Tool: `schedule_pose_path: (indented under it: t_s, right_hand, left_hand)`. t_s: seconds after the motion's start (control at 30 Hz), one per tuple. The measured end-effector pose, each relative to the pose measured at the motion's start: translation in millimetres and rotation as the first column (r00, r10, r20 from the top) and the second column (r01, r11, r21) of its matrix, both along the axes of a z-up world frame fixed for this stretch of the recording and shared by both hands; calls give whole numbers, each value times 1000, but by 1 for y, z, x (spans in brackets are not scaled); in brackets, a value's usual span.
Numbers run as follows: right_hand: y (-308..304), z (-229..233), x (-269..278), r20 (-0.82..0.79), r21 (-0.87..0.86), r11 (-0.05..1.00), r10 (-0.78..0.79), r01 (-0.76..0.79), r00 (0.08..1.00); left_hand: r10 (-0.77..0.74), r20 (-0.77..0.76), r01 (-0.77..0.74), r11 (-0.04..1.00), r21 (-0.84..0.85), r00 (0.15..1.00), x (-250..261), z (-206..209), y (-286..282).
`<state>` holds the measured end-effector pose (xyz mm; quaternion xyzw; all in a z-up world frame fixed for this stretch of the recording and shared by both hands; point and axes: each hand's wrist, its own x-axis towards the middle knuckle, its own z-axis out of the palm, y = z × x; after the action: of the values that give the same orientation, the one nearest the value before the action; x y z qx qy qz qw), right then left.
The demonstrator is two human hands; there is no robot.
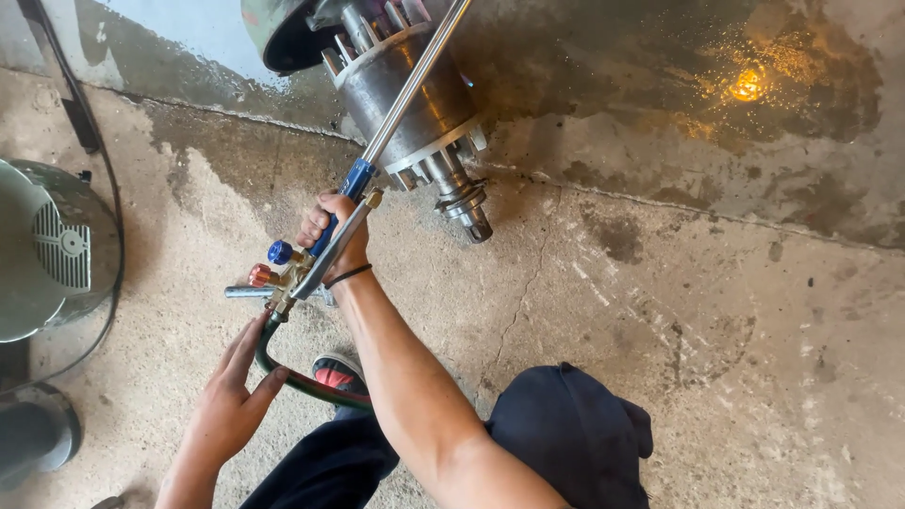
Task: Using an oxy-fuel torch to heat a motor shaft in a workshop environment.
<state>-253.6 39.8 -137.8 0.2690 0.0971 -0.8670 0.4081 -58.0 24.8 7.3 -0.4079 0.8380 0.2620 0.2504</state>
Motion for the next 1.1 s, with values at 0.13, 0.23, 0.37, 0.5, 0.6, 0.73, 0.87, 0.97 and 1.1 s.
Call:
schedule_pose_path:
  t_s: [0.13, 0.23, 0.37, 0.5, 0.6, 0.73, 0.87, 0.97, 1.1]
  right_hand:
    - [-1, -1, -1, -24, -21, 1000, 5, -5, 1000]
    - [0, 1, -1, -28, -28, 1000, -7, 6, 1000]
    - [-1, 0, -1, -37, -23, 1000, -15, 14, 999]
    - [-2, -3, -1, -24, -42, 999, -8, 7, 1000]
    - [-1, -4, -1, -24, -47, 999, -6, 5, 1000]
    - [-2, -4, -1, -15, -42, 999, -7, 6, 1000]
    - [-2, -3, 0, -16, -32, 999, -15, 15, 1000]
    - [-4, -5, 0, 18, -30, 1000, 8, -7, 1000]
    - [-3, -7, 0, -22, -77, 997, -11, 9, 1000]
  left_hand:
    - [8, -15, -7, 1000, 15, 1000, -1, 0, 0]
    - [-20, -79, 21, 1000, 10, 997, 4, -6, -4]
    - [7, -32, -7, 1000, 1, 999, -2, -1, -1]
    - [-1, 2, 1, 1000, -11, 1000, -5, 1, -1]
    - [5, -5, -5, 1000, -7, 1000, -4, 0, -1]
    - [1, 0, -1, 1000, -21, 1000, -1, -3, -2]
    - [18, 18, -18, 1000, -7, 1000, -4, 0, 0]
    - [17, -31, -17, 1000, 8, 999, -1, -2, -2]
    - [1, -8, -2, 1000, -21, 1000, -2, -2, -1]
